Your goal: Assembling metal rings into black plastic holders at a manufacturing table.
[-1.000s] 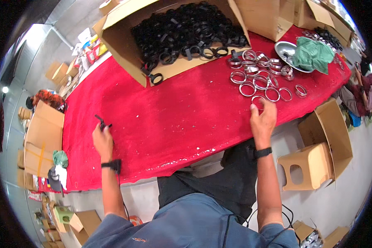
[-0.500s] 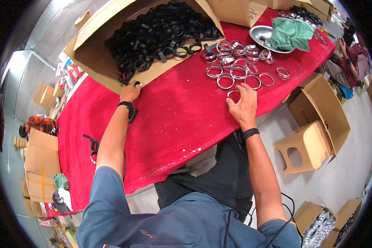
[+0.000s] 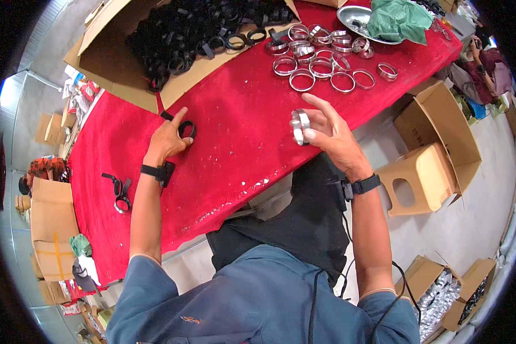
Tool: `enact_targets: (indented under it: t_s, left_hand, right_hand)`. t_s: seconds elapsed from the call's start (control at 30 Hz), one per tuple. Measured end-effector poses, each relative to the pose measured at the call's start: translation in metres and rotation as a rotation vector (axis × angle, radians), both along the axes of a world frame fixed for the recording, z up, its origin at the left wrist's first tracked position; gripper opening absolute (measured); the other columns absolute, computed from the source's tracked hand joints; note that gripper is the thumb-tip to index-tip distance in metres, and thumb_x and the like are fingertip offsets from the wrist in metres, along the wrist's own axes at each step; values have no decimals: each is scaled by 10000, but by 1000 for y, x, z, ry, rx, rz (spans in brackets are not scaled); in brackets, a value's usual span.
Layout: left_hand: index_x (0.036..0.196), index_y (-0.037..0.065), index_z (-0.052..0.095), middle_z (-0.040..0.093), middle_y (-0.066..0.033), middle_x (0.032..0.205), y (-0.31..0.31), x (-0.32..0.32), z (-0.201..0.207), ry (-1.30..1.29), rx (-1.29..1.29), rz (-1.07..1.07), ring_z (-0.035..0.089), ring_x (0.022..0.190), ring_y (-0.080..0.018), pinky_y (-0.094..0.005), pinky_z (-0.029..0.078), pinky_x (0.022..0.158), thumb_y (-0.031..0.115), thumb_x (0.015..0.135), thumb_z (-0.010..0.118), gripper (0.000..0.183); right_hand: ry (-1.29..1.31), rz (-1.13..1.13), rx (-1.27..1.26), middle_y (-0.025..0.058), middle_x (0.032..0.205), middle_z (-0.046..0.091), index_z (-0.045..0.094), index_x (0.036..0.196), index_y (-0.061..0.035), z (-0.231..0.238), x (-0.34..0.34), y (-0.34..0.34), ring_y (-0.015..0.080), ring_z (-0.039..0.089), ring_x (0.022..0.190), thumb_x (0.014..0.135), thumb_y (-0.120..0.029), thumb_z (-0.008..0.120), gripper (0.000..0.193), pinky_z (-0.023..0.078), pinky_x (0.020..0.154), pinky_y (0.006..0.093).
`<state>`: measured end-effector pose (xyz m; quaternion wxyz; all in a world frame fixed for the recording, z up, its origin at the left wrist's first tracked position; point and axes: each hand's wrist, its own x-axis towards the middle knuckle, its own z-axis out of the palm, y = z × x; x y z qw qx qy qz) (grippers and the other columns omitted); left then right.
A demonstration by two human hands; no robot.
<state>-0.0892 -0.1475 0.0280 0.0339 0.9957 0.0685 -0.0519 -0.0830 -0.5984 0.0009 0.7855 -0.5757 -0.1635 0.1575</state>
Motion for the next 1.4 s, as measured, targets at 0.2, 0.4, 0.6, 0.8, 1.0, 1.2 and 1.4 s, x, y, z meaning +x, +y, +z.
enact_targets:
  t_s: [0.2,0.4,0.6,0.8,1.0,1.2,1.4]
  left_hand:
    - [1507,224,625,679,-219,1178,-24,-60,-7,-62,-22,0,693,1130,-426,-501,574,991,306,821,901,744]
    - [1486,138,615,672,-171,1173,-33,-95,-11,-120,-381,-66,701,1085,-322,-427,578,963,164,830,902,716]
    - [1578,85,486,617,-103,1363,-48,-123,-11,16,-1454,28,672,1184,-217,-357,553,1055,101,864,878,814]
    - [1591,59,464,631,-98,1376,-58,-148,-20,9,-1872,1,660,1249,-193,-391,566,1097,292,1003,823,727]
    - [1513,61,527,671,-86,1306,-77,-160,-11,-75,-1783,151,672,1220,-171,-365,613,1027,312,1075,737,548]
    - [1515,43,461,615,-153,1409,-103,-172,14,-297,-1749,-2,642,1294,-236,-405,602,1045,272,1036,791,625]
    - [1516,24,388,553,-234,1474,-118,-170,39,-465,-1867,-32,609,1343,-293,-430,566,1093,160,930,894,785]
  right_hand:
    - [277,292,547,260,1503,584,437,1627,-48,7,-41,40,422,635,1363,1098,-269,633,606,570,1095,553]
    - [-41,46,-397,214,1390,688,614,1462,-23,-17,-16,79,388,723,1177,1118,-188,550,388,616,954,469]
    - [-917,-284,-1163,210,1262,702,739,1299,-48,-42,18,74,411,663,1146,1000,-203,695,340,576,983,513]
    - [-1015,-110,-1120,201,1281,696,691,1378,-25,-17,-4,83,400,633,1200,873,-271,853,585,547,1051,475]
    - [-737,36,-980,174,1374,688,619,1475,-20,7,-1,79,371,659,1249,835,-246,908,737,555,1059,419]
    - [238,509,490,260,1629,479,407,1649,-55,27,-46,83,485,472,1529,956,-446,830,901,574,1112,516]
    - [383,570,646,297,1673,421,405,1651,-53,17,-57,96,495,445,1546,989,-440,791,858,579,1093,502]
